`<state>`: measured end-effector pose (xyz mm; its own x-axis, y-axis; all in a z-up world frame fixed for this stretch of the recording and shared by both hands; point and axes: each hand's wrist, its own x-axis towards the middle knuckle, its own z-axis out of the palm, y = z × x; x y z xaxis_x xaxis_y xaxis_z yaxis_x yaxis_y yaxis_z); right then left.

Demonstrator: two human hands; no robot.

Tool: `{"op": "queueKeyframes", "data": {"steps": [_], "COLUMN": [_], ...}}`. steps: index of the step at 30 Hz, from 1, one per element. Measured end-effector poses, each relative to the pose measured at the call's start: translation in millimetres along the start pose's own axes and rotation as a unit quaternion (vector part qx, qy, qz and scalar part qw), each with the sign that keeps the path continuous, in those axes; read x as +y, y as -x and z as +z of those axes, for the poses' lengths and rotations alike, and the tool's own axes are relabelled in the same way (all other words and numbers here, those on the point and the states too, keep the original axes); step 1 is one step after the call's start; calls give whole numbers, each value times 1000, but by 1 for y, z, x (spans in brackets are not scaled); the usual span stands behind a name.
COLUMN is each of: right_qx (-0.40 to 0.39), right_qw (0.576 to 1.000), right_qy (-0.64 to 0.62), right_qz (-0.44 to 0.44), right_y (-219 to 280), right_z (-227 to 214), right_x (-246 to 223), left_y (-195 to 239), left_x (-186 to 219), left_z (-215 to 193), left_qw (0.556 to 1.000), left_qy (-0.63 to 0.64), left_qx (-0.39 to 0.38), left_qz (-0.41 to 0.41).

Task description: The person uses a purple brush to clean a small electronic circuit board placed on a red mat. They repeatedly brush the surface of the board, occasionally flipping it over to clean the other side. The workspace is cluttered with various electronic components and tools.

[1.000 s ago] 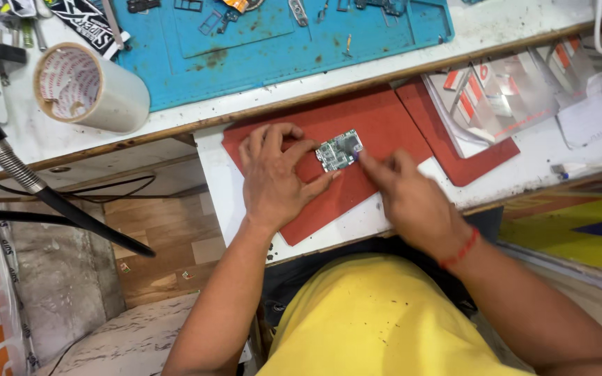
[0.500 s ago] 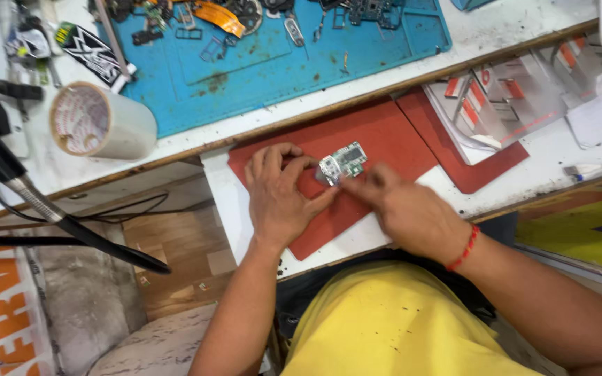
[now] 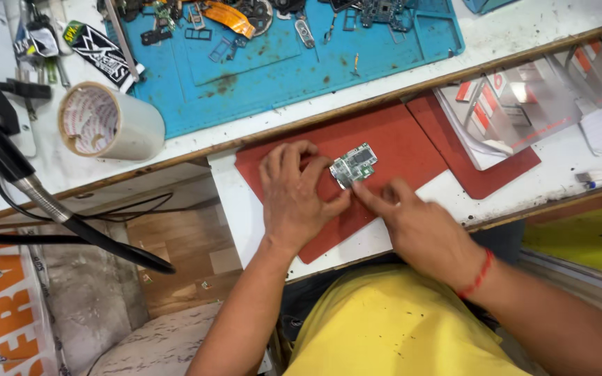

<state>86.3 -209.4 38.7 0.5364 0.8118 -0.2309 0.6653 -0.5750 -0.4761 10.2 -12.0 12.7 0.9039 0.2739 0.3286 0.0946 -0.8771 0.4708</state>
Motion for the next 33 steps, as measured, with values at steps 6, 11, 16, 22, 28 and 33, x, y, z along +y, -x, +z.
{"op": "queueKeyframes", "data": {"steps": [6, 11, 16, 22, 28, 33], "right_qx": [47, 0, 14, 76, 26, 16], "right_qw": [999, 999, 1000, 997, 999, 999], "right_qy": [14, 21, 19, 15, -11, -27], "right_qz": [-11, 29, 7, 14, 44, 4], "right_y": [-29, -5, -21, -9, -14, -11], "right_z": [0, -11, 5, 1, 0, 1], "right_x": [-6, -9, -9, 18, 3, -12], "left_y": [-1, -4, -2, 2, -5, 5], "left_x": [-8, -5, -5, 3, 2, -3], "left_z": [0, 0, -3, 5, 8, -7], "left_qw": [995, 994, 998, 1000, 998, 995], "left_qy": [71, 77, 39, 18, 40, 16], "left_qx": [-13, -9, -18, 8, -13, 1], "left_qz": [-70, -83, -52, 22, -51, -98]}}
